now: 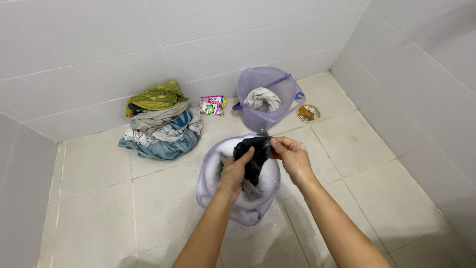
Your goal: The person washes clothes in a bucket by hand, rubbing and scrubbing the fabric in soapy water.
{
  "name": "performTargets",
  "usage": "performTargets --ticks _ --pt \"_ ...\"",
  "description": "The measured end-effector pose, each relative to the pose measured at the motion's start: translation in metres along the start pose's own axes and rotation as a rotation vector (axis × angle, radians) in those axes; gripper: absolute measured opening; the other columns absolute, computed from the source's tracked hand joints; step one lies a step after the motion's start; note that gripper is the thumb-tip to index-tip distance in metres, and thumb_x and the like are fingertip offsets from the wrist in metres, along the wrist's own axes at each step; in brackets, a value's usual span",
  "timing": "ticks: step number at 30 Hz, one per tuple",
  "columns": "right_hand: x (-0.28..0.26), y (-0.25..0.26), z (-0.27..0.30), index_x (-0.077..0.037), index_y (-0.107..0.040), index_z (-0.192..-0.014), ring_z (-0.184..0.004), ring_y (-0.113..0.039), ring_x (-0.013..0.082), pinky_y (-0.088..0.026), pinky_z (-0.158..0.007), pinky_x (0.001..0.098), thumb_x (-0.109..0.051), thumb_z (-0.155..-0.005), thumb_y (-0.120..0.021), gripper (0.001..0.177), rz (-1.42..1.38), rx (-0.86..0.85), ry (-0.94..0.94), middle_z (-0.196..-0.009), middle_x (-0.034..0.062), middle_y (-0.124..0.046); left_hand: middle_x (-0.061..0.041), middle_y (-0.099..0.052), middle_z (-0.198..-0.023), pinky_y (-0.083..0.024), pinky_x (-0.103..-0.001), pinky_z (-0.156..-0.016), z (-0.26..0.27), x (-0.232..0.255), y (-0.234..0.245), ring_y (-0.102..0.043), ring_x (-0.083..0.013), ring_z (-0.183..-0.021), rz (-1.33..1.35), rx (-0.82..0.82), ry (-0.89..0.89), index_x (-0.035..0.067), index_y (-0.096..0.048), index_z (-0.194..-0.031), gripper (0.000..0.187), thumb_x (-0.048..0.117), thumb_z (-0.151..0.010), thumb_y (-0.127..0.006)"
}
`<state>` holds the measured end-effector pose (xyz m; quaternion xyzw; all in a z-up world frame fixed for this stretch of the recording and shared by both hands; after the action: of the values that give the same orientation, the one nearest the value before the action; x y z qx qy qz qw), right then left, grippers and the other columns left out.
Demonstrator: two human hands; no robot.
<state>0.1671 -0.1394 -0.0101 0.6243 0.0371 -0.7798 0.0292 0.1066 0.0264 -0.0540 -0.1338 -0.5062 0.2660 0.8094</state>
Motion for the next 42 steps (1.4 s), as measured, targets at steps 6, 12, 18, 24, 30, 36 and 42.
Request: performTargets --ticks 6,12,18,24,30,36,42 --pt "-0.005 -0.012 0.003 -0.005 -0.075 -0.112 -0.081 -0.068 0.0118 -0.055 -0.076 0.0276 -0.018 -0.097 -0.064 0.023 0.016 -0.103 0.063 -0.089 0.001 -0.077 -0.007 -0.074 -0.106 -0.052 -0.029 -0.089 0.0 0.003 0.012 -0.069 -0.017 -0.097 0.018 -0.041 -0.069 -0.001 -0.071 -0.117 0.039 0.03 -0.094 -0.074" --pt "-0.026 -0.016 0.01 -0.006 -0.074 -0.114 -0.091 -0.071 0.0103 -0.06 -0.082 0.0292 -0.02 -0.097 -0.066 0.024 0.17 -0.116 0.123 -0.097 0.0044 -0.076 -0.013 -0.072 -0.117 -0.053 -0.041 -0.097 0.012 0.008 -0.005 -0.07 -0.0255 -0.107 0.512 -0.288 0.031 0.0 -0.064 -0.124 0.041 0.032 -0.1 -0.059" --pt "-0.048 -0.047 0.037 -0.011 -0.071 -0.121 -0.092 -0.072 0.0108 -0.06 -0.082 0.0275 -0.019 -0.087 -0.073 0.035 0.194 -0.329 0.116 -0.099 0.0018 -0.076 -0.01 -0.071 -0.112 -0.056 -0.038 -0.092 0.002 0.011 -0.006 -0.071 -0.0209 -0.098 0.484 -0.335 -0.021 0.002 -0.064 -0.121 0.033 0.03 -0.104 -0.064" --pt "-0.049 -0.054 0.048 -0.005 -0.076 -0.103 -0.079 -0.06 0.0198 -0.052 -0.074 0.0351 -0.023 -0.079 -0.091 0.033 0.864 -0.426 -0.024 -0.084 0.012 -0.064 -0.009 -0.071 -0.104 -0.059 -0.039 -0.082 0.006 0.025 0.017 -0.073 -0.0211 -0.09 0.248 -0.117 -0.031 0.004 -0.065 -0.113 0.031 0.03 -0.097 -0.068" --pt "-0.098 -0.017 0.025 -0.009 -0.076 -0.1 -0.103 -0.063 0.0149 -0.053 -0.089 0.0309 -0.017 -0.083 -0.078 0.019 0.535 -0.335 0.392 -0.108 0.0005 -0.065 -0.006 -0.076 -0.11 -0.057 -0.033 -0.091 0.007 0.038 0.043 -0.073 -0.0176 -0.101 0.134 -0.106 0.006 0.004 -0.069 -0.117 0.034 0.027 -0.092 -0.069" --pt "-0.075 -0.013 0.003 -0.006 -0.075 -0.119 -0.112 -0.065 0.0222 -0.049 -0.102 0.0365 -0.02 -0.092 -0.063 0.032 -0.457 -0.263 0.209 -0.121 0.0139 -0.068 -0.009 -0.075 -0.11 -0.054 -0.041 -0.091 -0.032 0.006 0.076 -0.07 -0.0227 -0.1 0.291 -0.057 -0.022 0.003 -0.066 -0.12 0.045 0.043 -0.102 -0.057" --pt "-0.037 -0.105 0.062 -0.002 -0.067 -0.078 -0.069 -0.065 0.0172 -0.054 -0.065 0.0296 -0.013 -0.09 -0.067 0.016 -0.02 -0.009 0.572 -0.077 0.0075 -0.072 -0.004 -0.073 -0.102 -0.048 -0.037 -0.084 -0.089 -0.109 0.082 -0.065 -0.0207 -0.095 0.46 0.124 0.305 0.013 -0.069 -0.116 0.063 0.069 -0.099 -0.047"
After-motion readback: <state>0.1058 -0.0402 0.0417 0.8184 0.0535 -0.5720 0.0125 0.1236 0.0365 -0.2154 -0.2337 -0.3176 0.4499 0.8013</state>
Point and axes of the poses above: each hand's wrist, its own z-axis away from the middle knuckle, its own y-axis out of the back of the hand, x = y × z, the point moved 9 cm from there along -z, towards the middle knuckle
